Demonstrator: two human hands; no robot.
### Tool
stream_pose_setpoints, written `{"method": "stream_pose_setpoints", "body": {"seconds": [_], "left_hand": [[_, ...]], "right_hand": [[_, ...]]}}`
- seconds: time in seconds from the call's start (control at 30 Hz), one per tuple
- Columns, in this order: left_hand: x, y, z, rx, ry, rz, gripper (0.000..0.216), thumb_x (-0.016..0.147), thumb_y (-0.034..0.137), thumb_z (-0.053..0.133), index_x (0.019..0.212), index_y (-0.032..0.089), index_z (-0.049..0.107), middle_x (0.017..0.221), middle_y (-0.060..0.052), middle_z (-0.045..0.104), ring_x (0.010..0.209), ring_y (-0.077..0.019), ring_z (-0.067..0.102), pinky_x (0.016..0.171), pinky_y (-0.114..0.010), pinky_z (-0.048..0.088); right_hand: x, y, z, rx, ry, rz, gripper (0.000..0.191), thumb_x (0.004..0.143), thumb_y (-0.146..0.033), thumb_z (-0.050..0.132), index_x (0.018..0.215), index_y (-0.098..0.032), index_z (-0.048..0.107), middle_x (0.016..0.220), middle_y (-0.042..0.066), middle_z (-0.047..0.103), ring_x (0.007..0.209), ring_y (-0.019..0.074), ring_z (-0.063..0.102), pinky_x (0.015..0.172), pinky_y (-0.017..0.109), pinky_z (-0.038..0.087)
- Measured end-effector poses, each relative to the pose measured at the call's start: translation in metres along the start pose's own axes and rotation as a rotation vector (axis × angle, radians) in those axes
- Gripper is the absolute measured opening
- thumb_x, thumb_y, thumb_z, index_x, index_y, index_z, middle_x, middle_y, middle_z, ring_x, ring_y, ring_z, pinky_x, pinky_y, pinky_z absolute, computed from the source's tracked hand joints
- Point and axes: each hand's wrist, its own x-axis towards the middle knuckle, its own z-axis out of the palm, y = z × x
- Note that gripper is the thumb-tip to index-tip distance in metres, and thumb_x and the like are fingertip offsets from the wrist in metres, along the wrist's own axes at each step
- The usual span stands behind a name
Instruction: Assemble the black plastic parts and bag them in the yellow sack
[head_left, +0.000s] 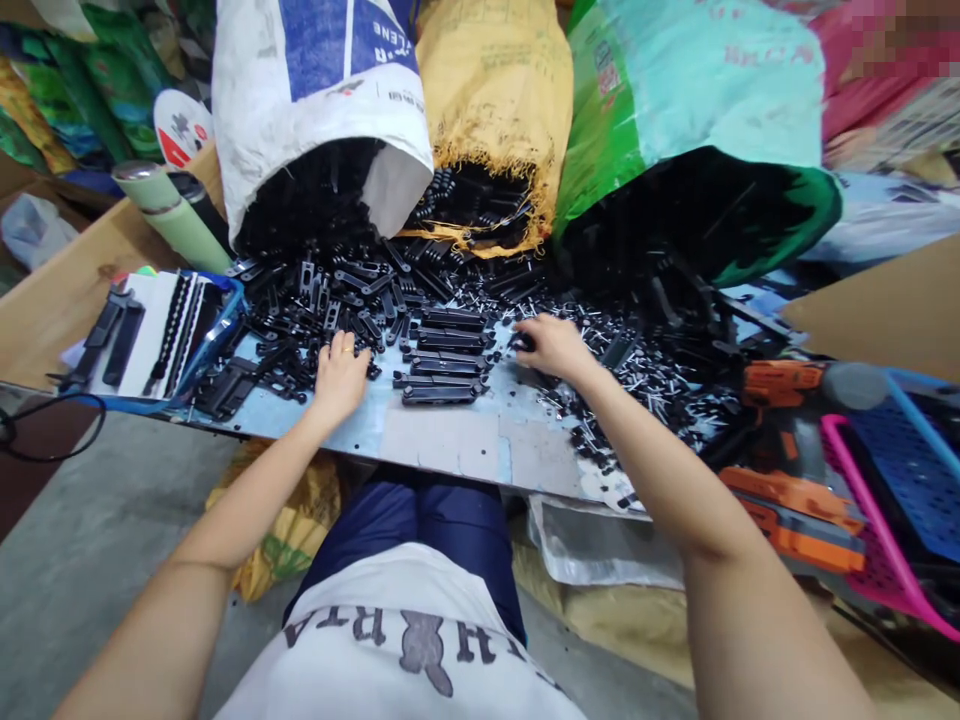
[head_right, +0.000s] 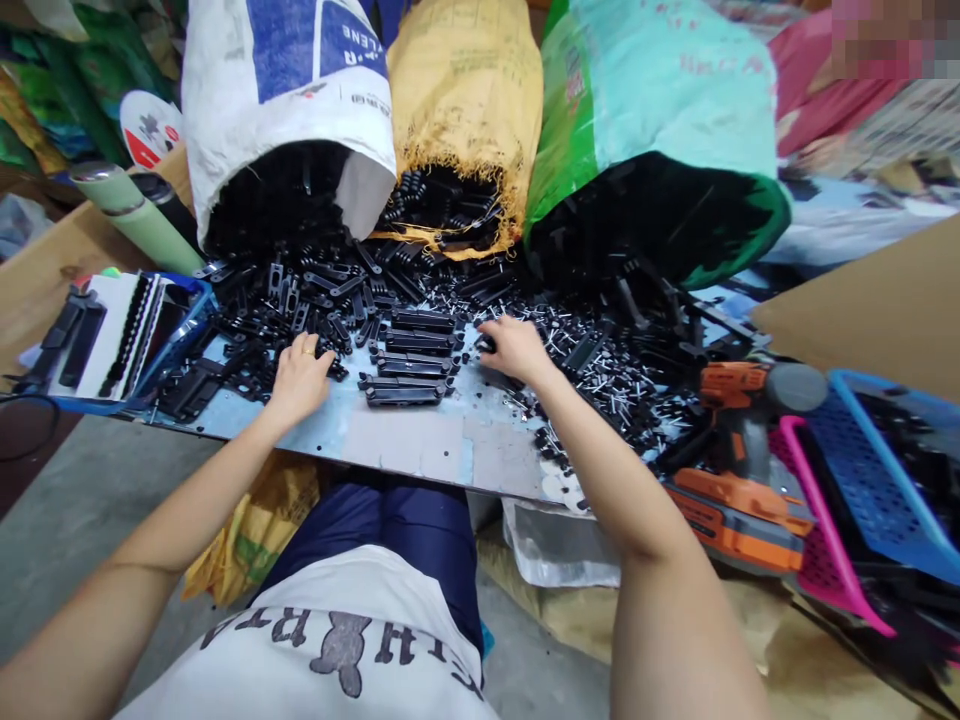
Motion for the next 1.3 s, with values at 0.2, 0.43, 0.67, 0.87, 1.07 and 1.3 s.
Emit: {"method": "stream_pose_setpoints", "body": {"seconds": [0.2, 0.43, 0.67, 0.87, 1.07, 1.3], "left_hand": [[0.012, -0.038, 0.007, -0.085, -0.046, 0.132, 0.022, 0.084, 0.012, 0.046, 0.105, 0.011, 0.055, 0.111, -0.017, 0.058, 0.117, -0.0296, 0.048, 0.101, -0.05, 0.033], [-0.029, 0.034, -0.001, -0.447, -0.085, 0.342, 0.029, 0.091, 0.019, 0.041, 0.12, 0.016, 0.044, 0.105, -0.011, 0.056, 0.091, -0.02, 0.06, 0.077, -0.031, 0.049], [-0.027, 0.07, 0.038, -0.381, -0.277, 0.275, 0.025, 0.094, 0.027, 0.04, 0.11, 0.016, 0.054, 0.093, -0.008, 0.056, 0.084, -0.0192, 0.059, 0.076, -0.031, 0.048], [-0.035, 0.076, 0.024, -0.839, -0.103, 0.077, 0.034, 0.094, 0.027, 0.039, 0.122, 0.017, 0.054, 0.092, -0.005, 0.054, 0.084, -0.0151, 0.057, 0.081, -0.03, 0.048], [-0.046, 0.103, 0.0, -1.049, 0.085, -0.081, 0.036, 0.091, 0.029, 0.046, 0.125, 0.02, 0.055, 0.087, -0.003, 0.053, 0.077, -0.0125, 0.057, 0.077, -0.027, 0.048], [-0.046, 0.107, -0.012, -0.979, 0.136, 0.004, 0.031, 0.09, 0.028, 0.049, 0.117, 0.019, 0.061, 0.083, -0.003, 0.054, 0.078, -0.0125, 0.056, 0.074, -0.026, 0.048]], "right_hand": [[-0.004, 0.046, -0.024, 0.544, 0.542, 0.228, 0.042, 0.064, -0.033, 0.07, 0.103, -0.019, 0.062, 0.092, 0.004, 0.059, 0.07, 0.0149, 0.057, 0.069, 0.031, 0.049], [-0.093, 0.0, 0.008, 0.907, 0.581, 0.137, 0.035, 0.07, -0.039, 0.071, 0.099, -0.021, 0.065, 0.096, 0.006, 0.064, 0.086, 0.02, 0.062, 0.076, 0.036, 0.052], [-0.147, -0.051, 0.04, 0.518, 0.097, -0.142, 0.036, 0.081, -0.039, 0.061, 0.111, -0.02, 0.063, 0.108, 0.012, 0.063, 0.102, 0.0242, 0.059, 0.091, 0.043, 0.046], [-0.104, -0.113, 0.05, 0.665, 0.052, -0.01, 0.044, 0.091, -0.043, 0.043, 0.13, -0.026, 0.05, 0.109, 0.011, 0.061, 0.096, 0.0232, 0.059, 0.088, 0.044, 0.047], [-0.09, -0.145, 0.049, 1.467, -0.012, 0.26, 0.058, 0.09, -0.052, 0.037, 0.142, -0.027, 0.033, 0.101, 0.007, 0.062, 0.055, 0.012, 0.058, 0.049, 0.029, 0.053], [-0.095, -0.125, 0.036, 1.219, 0.101, -0.018, 0.046, 0.089, -0.042, 0.049, 0.134, -0.03, 0.048, 0.099, 0.004, 0.058, 0.054, 0.0062, 0.054, 0.058, 0.026, 0.053]]}}
